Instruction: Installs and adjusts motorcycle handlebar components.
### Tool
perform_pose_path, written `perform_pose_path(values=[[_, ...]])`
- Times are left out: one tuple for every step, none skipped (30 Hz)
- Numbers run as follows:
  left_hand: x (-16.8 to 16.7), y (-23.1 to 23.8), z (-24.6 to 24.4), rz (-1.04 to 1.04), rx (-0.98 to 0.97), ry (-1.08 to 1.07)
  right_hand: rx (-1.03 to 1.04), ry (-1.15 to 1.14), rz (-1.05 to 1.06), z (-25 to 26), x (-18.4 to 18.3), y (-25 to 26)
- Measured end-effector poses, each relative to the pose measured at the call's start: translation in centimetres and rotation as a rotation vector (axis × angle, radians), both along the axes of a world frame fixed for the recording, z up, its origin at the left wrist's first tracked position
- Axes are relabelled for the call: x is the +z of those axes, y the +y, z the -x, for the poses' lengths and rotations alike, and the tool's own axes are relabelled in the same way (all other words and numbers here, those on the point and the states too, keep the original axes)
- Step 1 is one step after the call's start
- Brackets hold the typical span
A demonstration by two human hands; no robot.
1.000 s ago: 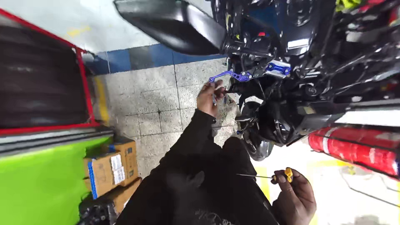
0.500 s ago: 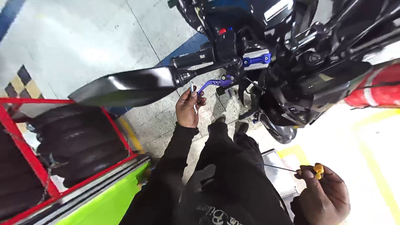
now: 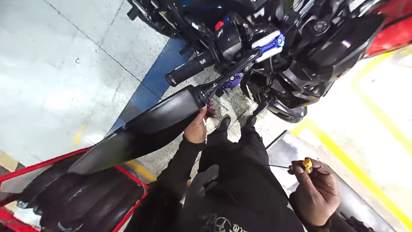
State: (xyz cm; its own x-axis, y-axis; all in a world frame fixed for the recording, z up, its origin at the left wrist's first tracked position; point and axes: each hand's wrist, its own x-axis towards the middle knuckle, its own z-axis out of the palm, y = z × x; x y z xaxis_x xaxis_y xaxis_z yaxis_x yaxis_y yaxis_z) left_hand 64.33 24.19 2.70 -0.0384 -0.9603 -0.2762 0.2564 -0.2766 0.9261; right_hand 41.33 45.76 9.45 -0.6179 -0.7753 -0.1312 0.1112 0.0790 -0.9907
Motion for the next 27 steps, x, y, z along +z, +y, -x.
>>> perform_pose_path(values=[[0.3,0.0,-0.2,0.000,-0.019,-0.002,-0.017,0.004,-0.003,-0.4,0.2,0.1],[0.7,0.0,-0.3,0.007,-0.031,0.001,-0.033,0.008,-0.007,-0.8,0.4,0.1],[1.0,0.0,-0.5,0.014,-0.043,0.008,-0.046,0.013,-0.011,-1.2,0.5,0.2],[1.1,-0.1,-0.6,0.007,-0.051,0.015,-0.060,0.018,-0.017,-1.5,0.6,0.3],[1.1,-0.2,-0.7,-0.014,-0.057,0.031,-0.073,0.022,-0.020,-1.8,0.6,0.4],[0.8,-0.5,-0.8,-0.053,-0.063,0.062,-0.087,0.024,-0.024,-2.0,0.6,0.6],[0.4,-0.7,-0.9,-0.111,-0.065,0.105,-0.100,0.022,-0.035,-2.3,0.6,0.8],[-0.3,-1.1,-1.1,-0.186,-0.071,0.151,-0.113,0.019,-0.049,-2.5,0.6,1.0],[-1.2,-1.5,-1.1,-0.263,-0.078,0.184,-0.124,0.015,-0.062,-2.7,0.6,1.1],[-2.1,-1.9,-1.1,-0.321,-0.103,0.190,-0.132,0.011,-0.070,-2.9,0.5,1.3],[-3.0,-2.2,-0.9,-0.356,-0.147,0.169,-0.139,0.008,-0.076,-3.0,0.4,1.5],[-3.9,-2.5,-0.5,-0.357,-0.205,0.159,-0.144,0.009,-0.084,-3.0,0.3,1.6],[-4.6,-2.9,0.2,-0.344,-0.257,0.167,-0.147,0.013,-0.090,-3.0,0.1,1.7],[-5.1,-3.3,1.0,-0.317,-0.310,0.202,-0.145,0.011,-0.093,-3.0,0.0,1.8],[-5.5,-3.6,1.9,-0.286,-0.362,0.239,-0.144,0.006,-0.095,-3.0,-0.1,2.0],[-6.0,-4.1,2.9,-0.257,-0.392,0.283,-0.143,0.001,-0.098,-3.1,-0.2,2.1],[-6.3,-4.7,3.9,-0.242,-0.400,0.343,-0.146,-0.006,-0.097,-3.1,-0.4,2.1],[-6.5,-5.4,4.7,-0.238,-0.404,0.418,-0.148,-0.013,-0.095,-3.1,-0.7,2.2],[-6.6,-5.8,5.4,-0.249,-0.407,0.494,-0.154,-0.027,-0.096,-3.1,-1.0,2.3],[-6.5,-6.0,6.0,-0.265,-0.413,0.572,-0.162,-0.044,-0.102,-3.0,-1.2,2.6],[-6.3,-6.2,6.3,-0.282,-0.424,0.661,-0.174,-0.061,-0.109,-2.9,-1.5,2.8],[-6.1,-6.3,6.6,-0.298,-0.431,0.748,-0.187,-0.076,-0.120,-2.7,-1.8,3.0],[-5.9,-6.3,6.8,-0.317,-0.431,0.818,-0.199,-0.087,-0.129,-2.4,-2.2,3.2],[-5.9,-6.3,6.8,-0.335,-0.431,0.862,-0.207,-0.098,-0.139,-2.0,-2.7,3.5],[-5.9,-6.3,6.7,-0.343,-0.438,0.881,-0.211,-0.107,-0.143,-1.5,-3.2,3.7],[-5.9,-6.3,6.7,-0.338,-0.442,0.867,-0.211,-0.114,-0.141,-1.0,-3.8,3.8],[-5.8,-6.1,6.5,-0.325,-0.437,0.818,-0.212,-0.124,-0.140,-0.5,-4.4,3.9]])
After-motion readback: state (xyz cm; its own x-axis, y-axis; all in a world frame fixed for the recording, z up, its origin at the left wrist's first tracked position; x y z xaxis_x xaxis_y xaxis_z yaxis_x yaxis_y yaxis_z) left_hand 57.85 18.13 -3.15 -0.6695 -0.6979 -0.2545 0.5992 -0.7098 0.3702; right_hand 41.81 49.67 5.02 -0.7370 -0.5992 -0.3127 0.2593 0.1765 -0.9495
